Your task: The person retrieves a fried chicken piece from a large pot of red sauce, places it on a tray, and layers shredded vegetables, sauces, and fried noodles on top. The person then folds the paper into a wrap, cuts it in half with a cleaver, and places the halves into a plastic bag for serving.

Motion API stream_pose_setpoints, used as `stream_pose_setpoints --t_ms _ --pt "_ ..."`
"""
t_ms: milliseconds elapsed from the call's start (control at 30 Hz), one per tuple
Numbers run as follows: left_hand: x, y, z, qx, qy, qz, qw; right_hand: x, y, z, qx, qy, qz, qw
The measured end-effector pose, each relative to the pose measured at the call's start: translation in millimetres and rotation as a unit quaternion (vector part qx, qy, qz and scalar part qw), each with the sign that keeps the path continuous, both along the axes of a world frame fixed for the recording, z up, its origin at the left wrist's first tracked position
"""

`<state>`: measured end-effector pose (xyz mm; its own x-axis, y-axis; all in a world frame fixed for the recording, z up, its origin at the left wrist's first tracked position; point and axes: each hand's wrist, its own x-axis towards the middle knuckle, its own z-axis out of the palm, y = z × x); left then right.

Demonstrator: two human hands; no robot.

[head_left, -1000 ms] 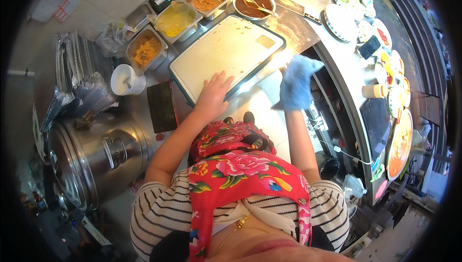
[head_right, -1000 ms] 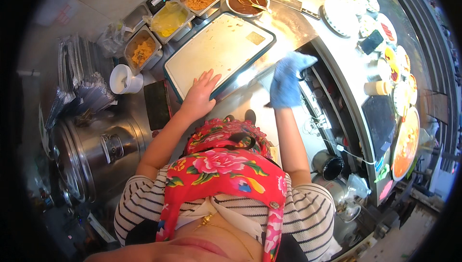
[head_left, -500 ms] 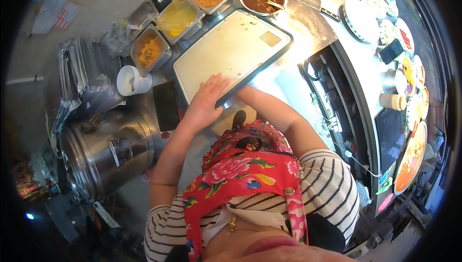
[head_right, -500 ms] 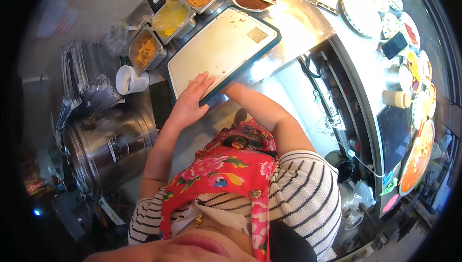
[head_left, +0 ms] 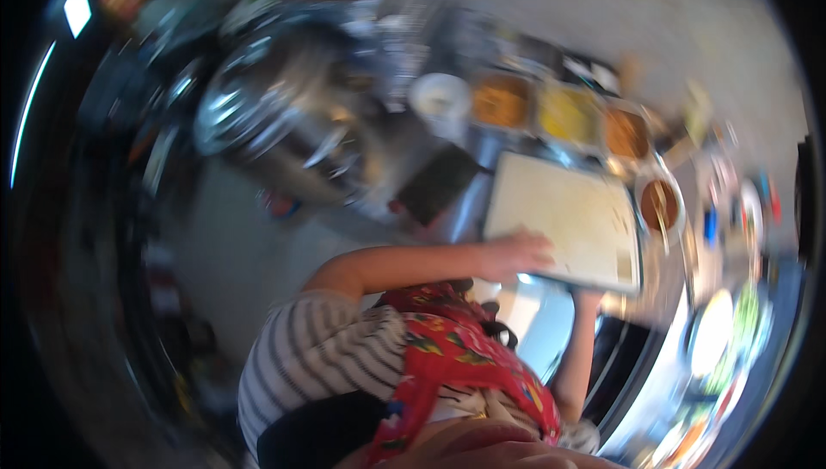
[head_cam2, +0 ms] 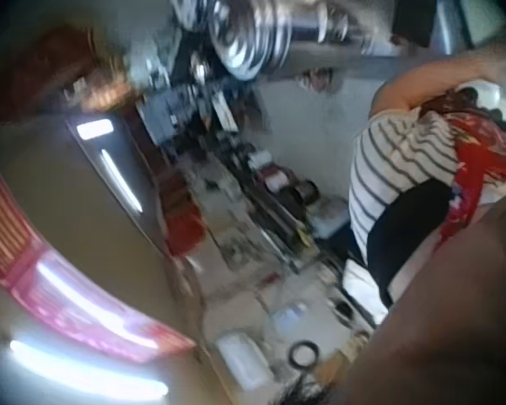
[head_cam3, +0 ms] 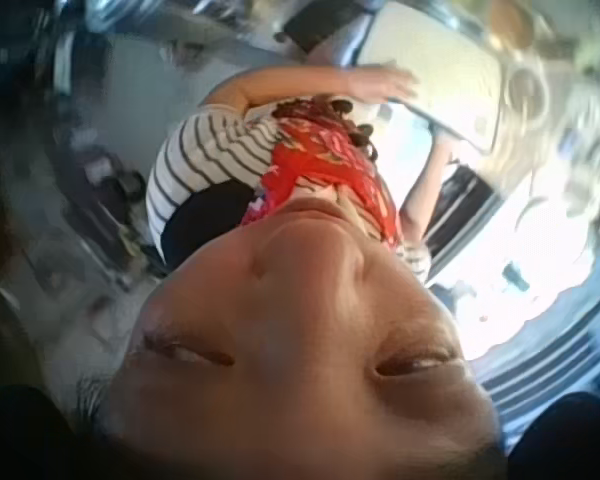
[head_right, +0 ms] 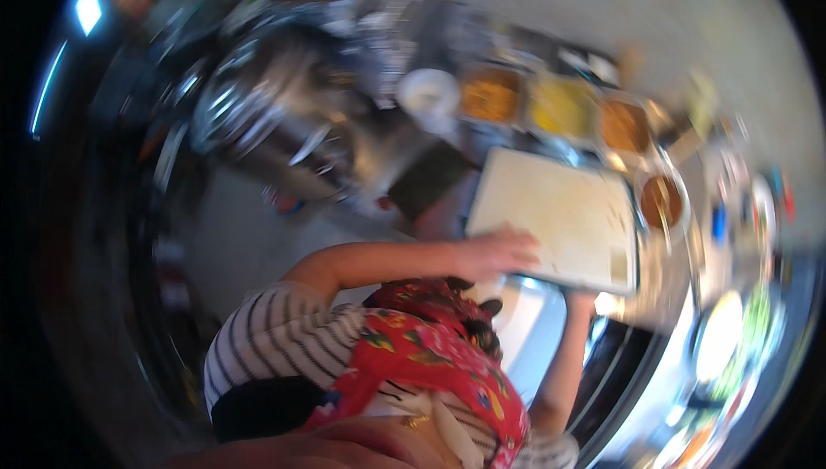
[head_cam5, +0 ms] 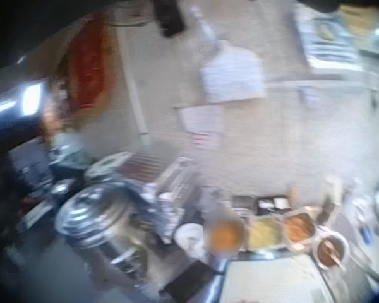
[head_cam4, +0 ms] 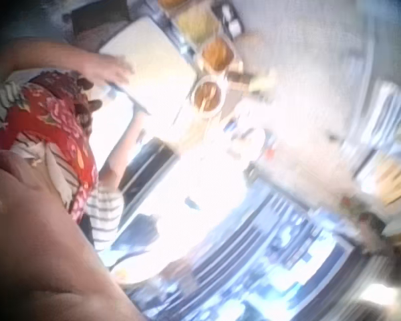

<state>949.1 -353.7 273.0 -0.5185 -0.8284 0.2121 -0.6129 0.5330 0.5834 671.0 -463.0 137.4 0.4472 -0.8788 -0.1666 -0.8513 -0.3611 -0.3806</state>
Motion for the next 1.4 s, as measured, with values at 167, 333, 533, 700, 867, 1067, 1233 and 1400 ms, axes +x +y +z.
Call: stream_pose_setpoints --t_ms 167,333,533,700,867,1067,1233,1400 --pt "-22 10 -47 -0.022 -0.096 0.031 0.995 -78 38 28 -0.156 0.138 -0.076 0.975" --pt "-35 14 -90 -0.07 -0.182 0.062 0.979 -64 71 78 -0.177 -0.145 0.099 0.968" --pt "-32 18 -105 0.01 -0.193 0.055 0.98 40 37 88 -0.095 -0.16 0.234 0.954" --pt "-29 53 -77 -0.004 -0.14 0.07 0.988 52 56 89 -0.083 -0.207 0.216 0.95" --pt "11 139 -39 0.058 -0.046 0.09 0.993 88 123 91 0.038 -0.186 0.275 0.943" --pt "112 298 -29 0.123 0.049 0.257 0.957 222 243 113 0.169 -0.166 0.447 0.863" --pt "197 439 -28 0.12 0.065 0.397 0.908 355 343 139 0.224 -0.151 0.566 0.779" --pt "255 553 -6 0.228 0.018 0.513 0.827 478 430 152 0.215 -0.099 0.685 0.688"
